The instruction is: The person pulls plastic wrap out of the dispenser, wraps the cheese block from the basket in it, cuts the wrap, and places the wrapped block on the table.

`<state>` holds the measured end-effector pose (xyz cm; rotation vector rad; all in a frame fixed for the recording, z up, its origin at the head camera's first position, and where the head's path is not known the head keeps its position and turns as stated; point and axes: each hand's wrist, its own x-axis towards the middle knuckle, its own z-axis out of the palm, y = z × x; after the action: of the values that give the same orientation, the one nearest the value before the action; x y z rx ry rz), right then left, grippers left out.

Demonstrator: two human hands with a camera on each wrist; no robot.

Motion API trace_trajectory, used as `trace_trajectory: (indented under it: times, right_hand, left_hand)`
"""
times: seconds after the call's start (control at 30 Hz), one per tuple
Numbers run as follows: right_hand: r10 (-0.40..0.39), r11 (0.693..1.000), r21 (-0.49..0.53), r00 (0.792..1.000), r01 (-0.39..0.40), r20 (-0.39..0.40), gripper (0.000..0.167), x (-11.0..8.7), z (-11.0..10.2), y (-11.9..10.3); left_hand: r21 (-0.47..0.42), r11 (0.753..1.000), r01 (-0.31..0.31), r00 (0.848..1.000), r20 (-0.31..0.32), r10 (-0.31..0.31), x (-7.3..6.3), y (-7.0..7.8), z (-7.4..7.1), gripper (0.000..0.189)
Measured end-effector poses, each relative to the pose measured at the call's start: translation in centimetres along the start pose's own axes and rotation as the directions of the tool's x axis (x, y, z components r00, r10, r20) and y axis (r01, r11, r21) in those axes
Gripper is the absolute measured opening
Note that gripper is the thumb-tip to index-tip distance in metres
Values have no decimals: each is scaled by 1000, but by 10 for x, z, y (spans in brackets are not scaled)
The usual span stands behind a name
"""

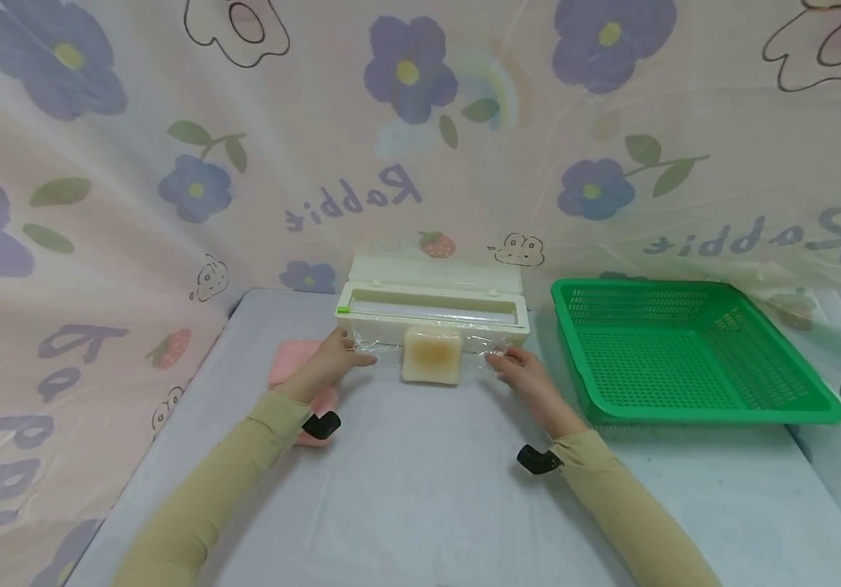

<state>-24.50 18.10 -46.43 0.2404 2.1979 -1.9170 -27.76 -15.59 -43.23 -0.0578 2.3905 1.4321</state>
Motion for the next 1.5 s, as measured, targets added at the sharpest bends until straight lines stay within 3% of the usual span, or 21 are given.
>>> trace_trajectory:
  times: [0.13,0.37,0.53,0.63,0.73,0.87,1.0,1.1,1.27,1.37,1.43,1.5]
  right_hand:
    - [-24,999,38,999,22,45,50,9,5,3]
    - [-41,992,120,998,35,55,36,14,9,3]
    - [-40,980,195,998,32,38,36,11,8,3]
    - [-26,982,189,999,21,25,34,6,5,7]
    - [13,988,151,999,-18,37,33,-5,0,14]
    - [75,985,147,992,-90,105,27,-24,-7,23]
    - [114,970,189,975,-151,190,20,-34,-12,29]
    - [115,972,177,970,-155,216,22,-39,-14,31]
    - [81,995,46,989,-87,123,30,-50,-19,28]
    - [-43,989,-141,999,44,10,30,-59,-24,23]
    - [-173,938,-318,982,141,-74,26,-64,-27,18]
    - [-307,857,-468,943,215,-129,21,-67,-27,12]
  left_hand:
    - [-57,996,-73,997,-9,73,4,-3,14,66]
    - [5,986,-165,981,-100,164,3,-3,22,20]
    - [-92,979,-184,982,-49,180,0,-2,23,18]
    - [-179,974,-142,989,14,147,-5,-2,22,21]
    - [-256,965,-57,993,87,81,-7,-4,24,17]
    - [-276,958,81,989,143,-42,-8,-4,29,10]
    - [-272,949,157,979,170,-113,-8,-4,33,8]
    - [-273,947,169,976,179,-122,-7,-8,36,8]
    - [-272,951,149,978,185,-101,-12,-7,33,21]
    - [-224,970,99,986,150,-66,-21,-2,21,36]
    - [-189,981,49,994,105,-30,-29,1,10,43]
    - [-138,990,0,999,33,4,-38,4,1,47]
